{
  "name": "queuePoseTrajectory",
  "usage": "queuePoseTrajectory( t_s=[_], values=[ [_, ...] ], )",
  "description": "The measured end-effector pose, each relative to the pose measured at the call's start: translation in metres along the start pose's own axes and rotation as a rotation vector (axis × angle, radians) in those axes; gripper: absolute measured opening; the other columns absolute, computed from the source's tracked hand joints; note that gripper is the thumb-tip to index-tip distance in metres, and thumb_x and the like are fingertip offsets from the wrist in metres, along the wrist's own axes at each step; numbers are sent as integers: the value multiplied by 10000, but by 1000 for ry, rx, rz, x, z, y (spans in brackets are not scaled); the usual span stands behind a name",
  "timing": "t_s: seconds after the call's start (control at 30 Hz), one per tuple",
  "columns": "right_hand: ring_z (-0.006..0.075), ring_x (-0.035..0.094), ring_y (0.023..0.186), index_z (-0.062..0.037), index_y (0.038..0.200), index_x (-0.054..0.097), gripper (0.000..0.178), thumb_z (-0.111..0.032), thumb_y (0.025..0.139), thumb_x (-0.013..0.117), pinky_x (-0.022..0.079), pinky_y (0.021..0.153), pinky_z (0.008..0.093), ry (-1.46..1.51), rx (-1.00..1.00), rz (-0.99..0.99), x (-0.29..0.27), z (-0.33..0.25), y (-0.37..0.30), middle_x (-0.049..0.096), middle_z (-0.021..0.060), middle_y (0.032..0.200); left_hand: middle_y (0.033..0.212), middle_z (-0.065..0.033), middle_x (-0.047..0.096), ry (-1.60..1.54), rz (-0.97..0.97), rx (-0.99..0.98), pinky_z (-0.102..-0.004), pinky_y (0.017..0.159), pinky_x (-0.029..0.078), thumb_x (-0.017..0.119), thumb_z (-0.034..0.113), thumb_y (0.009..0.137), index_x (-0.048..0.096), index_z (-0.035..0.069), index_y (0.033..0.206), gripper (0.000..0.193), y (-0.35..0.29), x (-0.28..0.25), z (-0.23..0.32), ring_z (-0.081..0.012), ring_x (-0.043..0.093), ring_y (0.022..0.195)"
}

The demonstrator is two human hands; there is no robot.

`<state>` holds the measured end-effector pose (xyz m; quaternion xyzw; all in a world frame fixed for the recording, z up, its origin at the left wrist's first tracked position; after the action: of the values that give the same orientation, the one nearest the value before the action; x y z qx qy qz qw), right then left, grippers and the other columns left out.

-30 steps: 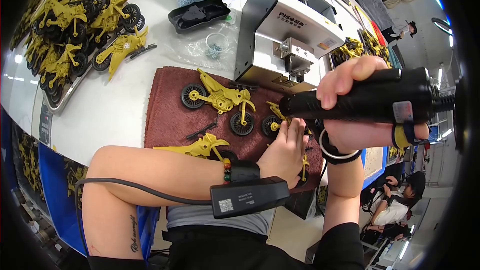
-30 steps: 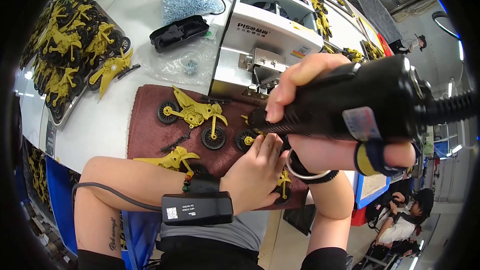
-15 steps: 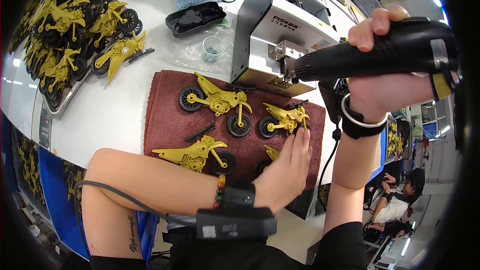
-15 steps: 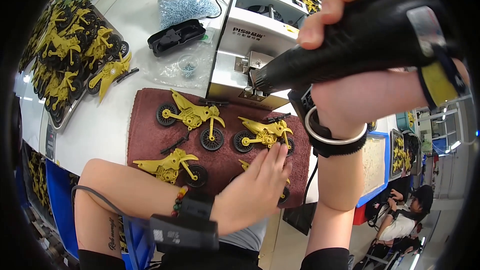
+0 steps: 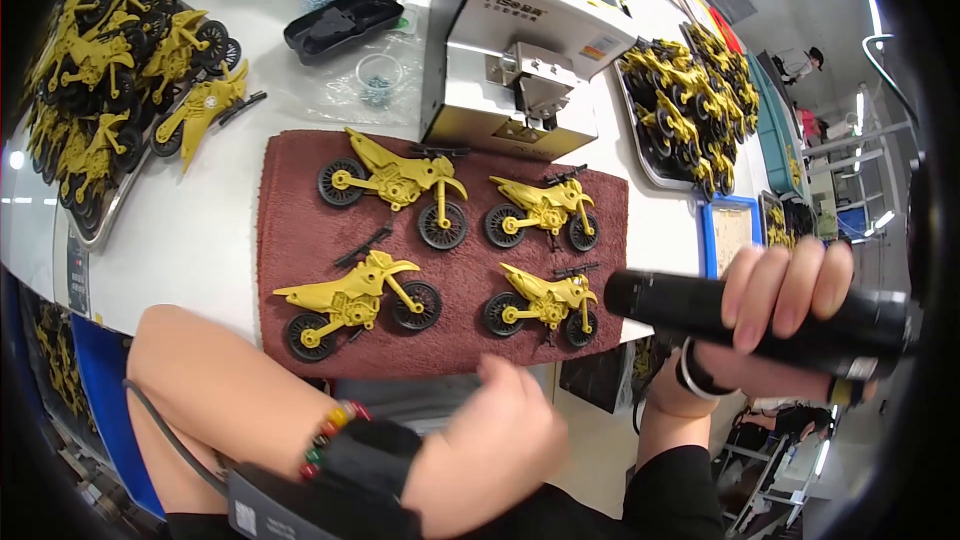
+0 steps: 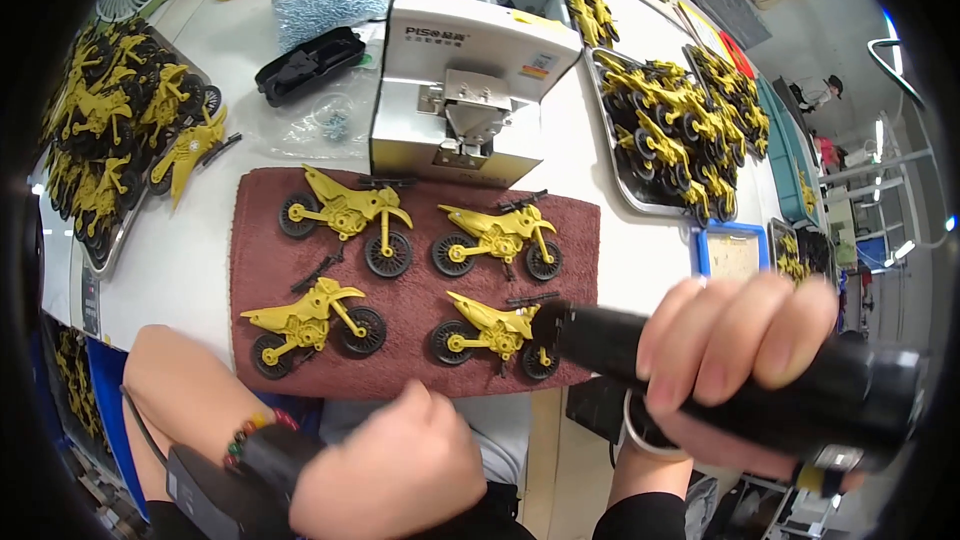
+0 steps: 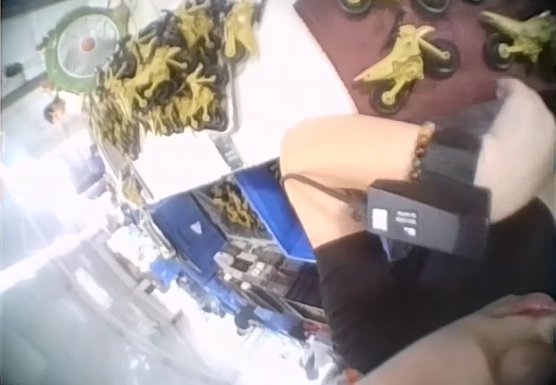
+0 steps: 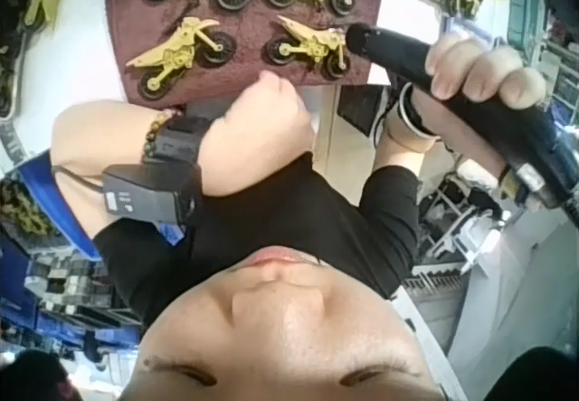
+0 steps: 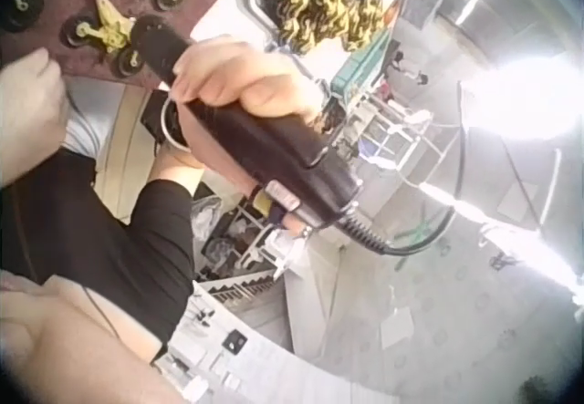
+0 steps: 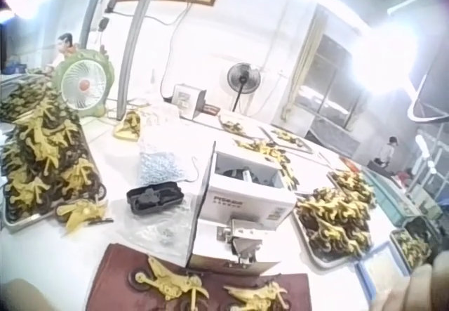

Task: Using a heat gun and an automated screw/pin feeder to assemble small toy motorcycle models.

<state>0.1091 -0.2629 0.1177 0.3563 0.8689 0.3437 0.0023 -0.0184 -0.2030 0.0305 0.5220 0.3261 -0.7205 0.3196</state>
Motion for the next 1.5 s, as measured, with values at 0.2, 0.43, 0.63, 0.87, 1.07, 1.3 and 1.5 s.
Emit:
queuePoseTrajectory(
  t_s=[0.2, 0.43, 0.63, 0.87, 1.07, 1.3, 1.5],
  values=[
    [298, 601, 543, -21, 801, 497, 393, -405, 814, 579, 494, 540, 402, -10, 77, -36, -4, -10, -38, 590, 167, 724, 735, -83, 506, 193, 541, -185, -303, 686, 394, 603, 193, 665, 523, 30, 815, 236, 31, 18, -68, -205, 510, 727],
    [323, 614, 561, -5, 784, 517, 333, -331, 851, 520, 497, 554, 424, 19, 89, -36, -8, 1, -41, 606, 188, 732, 693, -36, 511, 41, 479, -147, -281, 655, 400, 611, 180, 684, 569, 25, 813, 207, 40, 22, -70, -185, 521, 722],
    [336, 613, 633, 72, 836, 581, 313, -235, 863, 531, 504, 583, 454, 123, 156, -314, -14, 3, -37, 614, 215, 752, 742, -52, 508, 30, 498, -104, -300, 651, 409, 626, 212, 701, 571, 27, 860, 250, 44, 18, -67, -197, 522, 734],
    [313, 581, 517, 54, 717, 566, 335, -237, 875, 519, 494, 524, 410, -102, 194, -300, 0, 16, -39, 594, 199, 650, 756, -78, 491, -16, 497, -113, -307, 634, 414, 615, 213, 718, 585, 42, 933, 276, 34, 20, -69, -210, 498, 743],
    [304, 570, 491, 34, 715, 580, 382, -280, 898, 464, 478, 514, 392, -156, 258, -116, -9, 8, -40, 587, 201, 615, 777, -96, 477, -109, 433, -114, -331, 641, 422, 665, 241, 710, 577, 57, 1019, 370, 36, 15, -70, -241, 494, 749],
    [224, 572, 734, 60, 947, 539, 741, -629, 678, 584, 465, 704, 304, 222, 434, -36, -14, 12, -28, 565, 168, 836, 774, -79, 497, -95, 509, -74, -305, 615, 427, 658, 281, 725, 594, 44, 980, 355, 36, 7, -72, -214, 508, 754],
    [230, 581, 744, 62, 958, 545, 737, -616, 677, 608, 460, 701, 306, 216, 341, -150, -14, 13, -17, 577, 178, 851, 780, -78, 492, -82, 435, -99, -306, 607, 424, 659, 287, 723, 585, 40, 986, 368, 35, 15, -72, -215, 506, 764]
  ],
)
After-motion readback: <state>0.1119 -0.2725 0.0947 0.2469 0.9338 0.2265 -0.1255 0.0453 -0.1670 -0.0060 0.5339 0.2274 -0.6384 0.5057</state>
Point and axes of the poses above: each hand's wrist, its own y-axis towards the middle knuckle, its own x-axis out of the palm, z = x × y, the point moved 6 cm from there along y, towards the middle knuckle
